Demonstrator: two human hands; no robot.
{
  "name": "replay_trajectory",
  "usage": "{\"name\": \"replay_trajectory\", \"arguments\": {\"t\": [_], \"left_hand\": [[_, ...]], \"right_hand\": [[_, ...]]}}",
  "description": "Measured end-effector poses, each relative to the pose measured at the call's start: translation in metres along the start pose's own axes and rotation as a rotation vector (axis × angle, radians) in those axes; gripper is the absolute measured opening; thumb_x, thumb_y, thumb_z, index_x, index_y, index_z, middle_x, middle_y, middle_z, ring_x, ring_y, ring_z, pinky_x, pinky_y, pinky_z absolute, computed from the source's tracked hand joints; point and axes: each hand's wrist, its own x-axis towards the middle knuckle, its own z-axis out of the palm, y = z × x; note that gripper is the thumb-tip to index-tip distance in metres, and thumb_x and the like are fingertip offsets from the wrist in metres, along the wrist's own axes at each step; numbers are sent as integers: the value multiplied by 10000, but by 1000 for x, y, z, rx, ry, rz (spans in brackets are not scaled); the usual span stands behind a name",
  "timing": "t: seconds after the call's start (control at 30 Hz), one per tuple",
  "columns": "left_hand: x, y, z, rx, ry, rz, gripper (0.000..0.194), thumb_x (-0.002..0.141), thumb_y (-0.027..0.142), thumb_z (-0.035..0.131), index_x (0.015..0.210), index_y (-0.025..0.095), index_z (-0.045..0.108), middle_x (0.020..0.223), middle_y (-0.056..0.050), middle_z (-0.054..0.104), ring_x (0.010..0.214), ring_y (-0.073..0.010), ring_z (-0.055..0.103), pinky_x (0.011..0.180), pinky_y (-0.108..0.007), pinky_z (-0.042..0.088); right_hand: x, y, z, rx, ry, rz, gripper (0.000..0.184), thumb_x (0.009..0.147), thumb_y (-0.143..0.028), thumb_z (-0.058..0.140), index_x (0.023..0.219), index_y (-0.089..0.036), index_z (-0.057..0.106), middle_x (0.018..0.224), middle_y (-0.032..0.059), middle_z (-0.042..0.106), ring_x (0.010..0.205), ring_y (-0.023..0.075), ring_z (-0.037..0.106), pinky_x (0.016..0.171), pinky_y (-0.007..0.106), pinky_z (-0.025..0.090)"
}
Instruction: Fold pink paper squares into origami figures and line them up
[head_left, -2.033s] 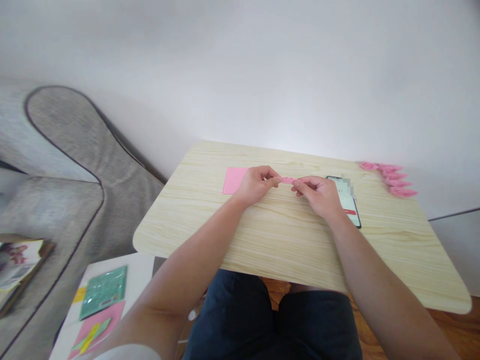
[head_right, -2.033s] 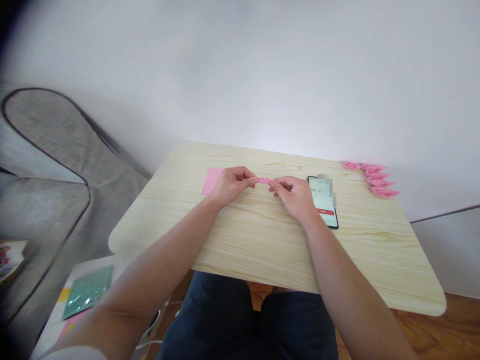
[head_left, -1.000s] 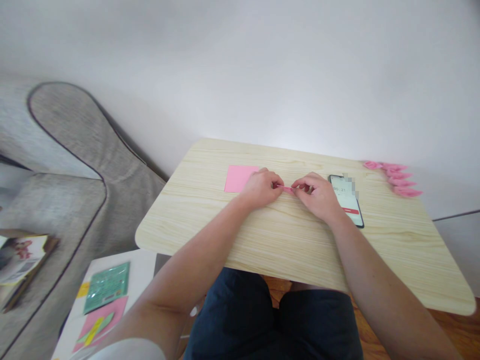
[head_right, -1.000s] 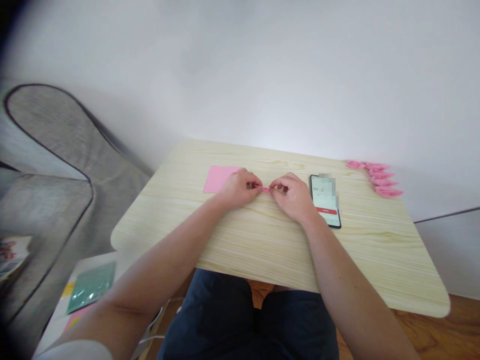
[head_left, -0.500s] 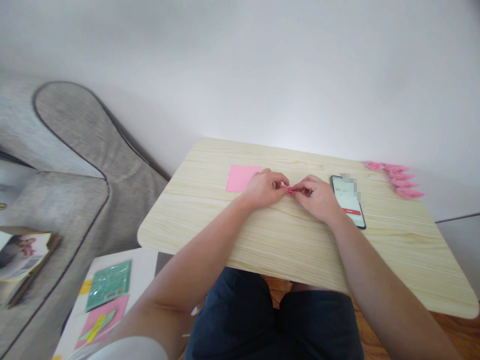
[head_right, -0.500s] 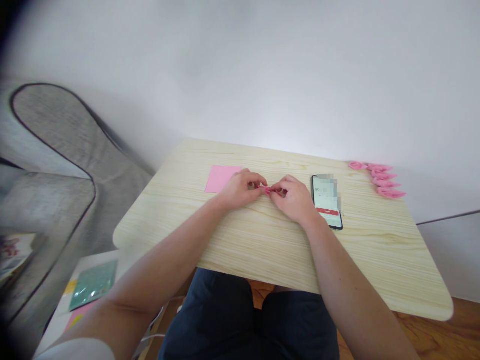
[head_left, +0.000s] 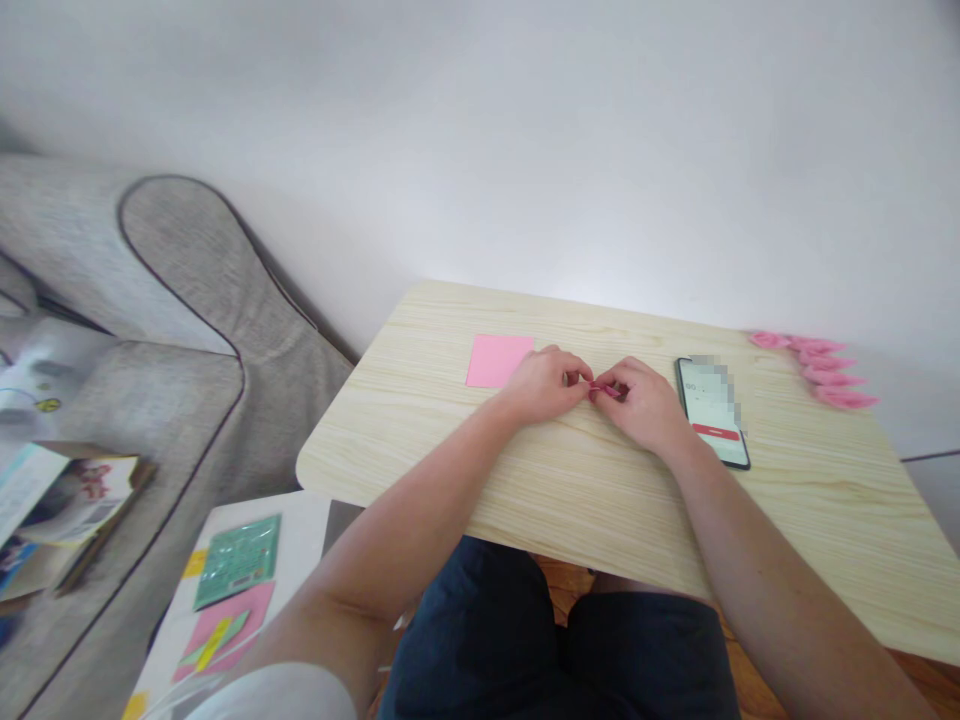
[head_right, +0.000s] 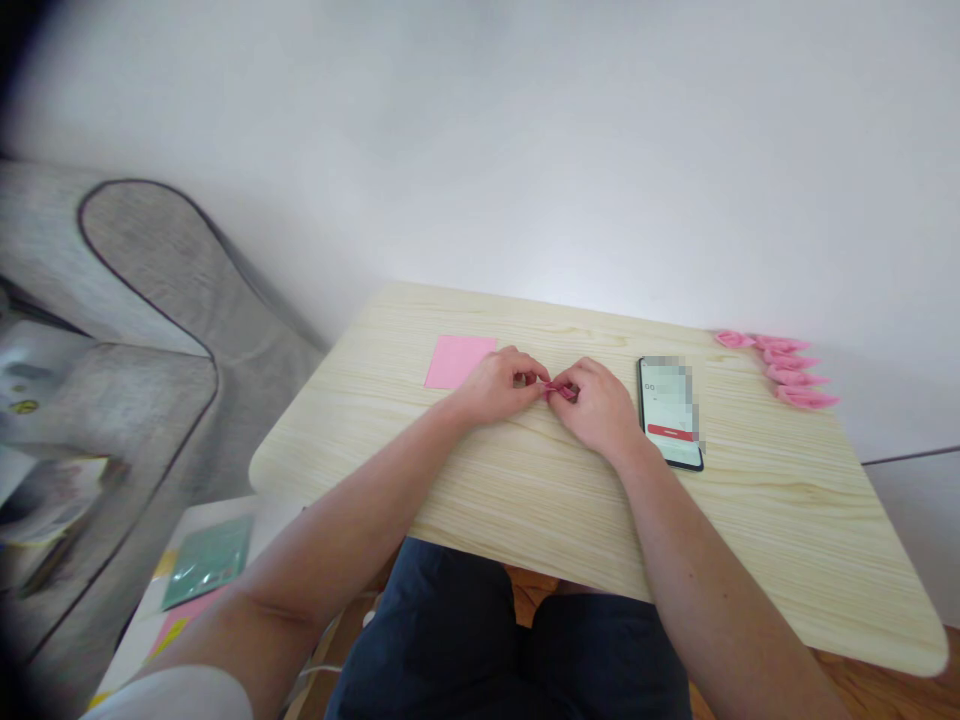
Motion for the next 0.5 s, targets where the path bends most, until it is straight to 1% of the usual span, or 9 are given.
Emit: {"name": "replay_trajectory", "arguments": {"t": [0.23, 0.4, 0.5], "left_hand": [[1, -1, 0, 29, 7, -16, 186, 897, 313, 651, 956, 265, 821, 917, -31, 776, 963, -229, 654, 863, -349, 517], [1, -1, 0, 25, 9, -40, 188, 899, 304, 647, 966, 267, 819, 936, -25, 782, 998, -235, 649, 886, -355, 509], [1, -2, 0, 23, 14, -49, 193, 902, 294, 642, 972, 272, 819, 931, -24, 781, 1007, -236, 647, 900, -358, 507]], "right_hand": [[1, -2, 0, -12, -11, -8, 129, 894, -340, 674, 863, -245, 757, 915, 49, 674, 871, 226, 633, 740, 366, 469], [0, -3, -2, 60, -16, 23, 195, 918, -415, 677, 868, -255, 776, 929, 48, 690, 855, 219, 646, 727, 365, 474], [0, -2, -3, 103, -21, 47, 203, 912, -432, 692, 860, -258, 784, 943, 47, 702, 838, 213, 652, 724, 367, 481]]}}
